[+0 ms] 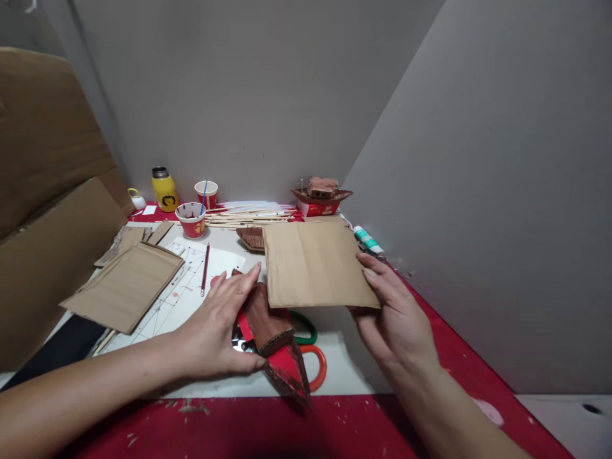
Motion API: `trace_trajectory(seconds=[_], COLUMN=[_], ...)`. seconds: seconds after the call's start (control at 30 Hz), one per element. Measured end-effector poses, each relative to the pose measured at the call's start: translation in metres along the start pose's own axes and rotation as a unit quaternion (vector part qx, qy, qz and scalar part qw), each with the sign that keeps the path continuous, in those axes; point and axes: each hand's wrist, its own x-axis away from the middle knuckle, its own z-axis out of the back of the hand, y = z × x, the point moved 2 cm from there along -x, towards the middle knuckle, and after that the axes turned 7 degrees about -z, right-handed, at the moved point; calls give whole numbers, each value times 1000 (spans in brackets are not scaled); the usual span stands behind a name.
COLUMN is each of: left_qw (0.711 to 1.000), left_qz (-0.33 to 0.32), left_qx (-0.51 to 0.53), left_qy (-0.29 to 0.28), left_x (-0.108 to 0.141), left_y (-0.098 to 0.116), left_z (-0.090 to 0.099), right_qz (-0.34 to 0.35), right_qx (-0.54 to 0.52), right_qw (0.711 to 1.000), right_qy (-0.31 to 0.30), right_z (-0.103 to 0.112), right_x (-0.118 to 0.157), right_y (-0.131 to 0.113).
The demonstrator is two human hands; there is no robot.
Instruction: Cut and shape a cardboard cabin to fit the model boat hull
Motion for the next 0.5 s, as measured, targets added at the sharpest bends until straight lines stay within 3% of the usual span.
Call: trace_trajectory(seconds=[0.3, 0.5], left_qw=[997, 992], left_qz=[51, 21], left_qx=[47, 95], left_qy=[19, 80], left_x=[6, 15], left_y=[-3, -5], left_z=[-3, -10], right_qz=[-78, -92], right_qx=[10, 43], right_qw=[997, 995], right_qy=[-19, -18], right_z=[-7, -4], right_x=[5, 3], right_y=[15, 12])
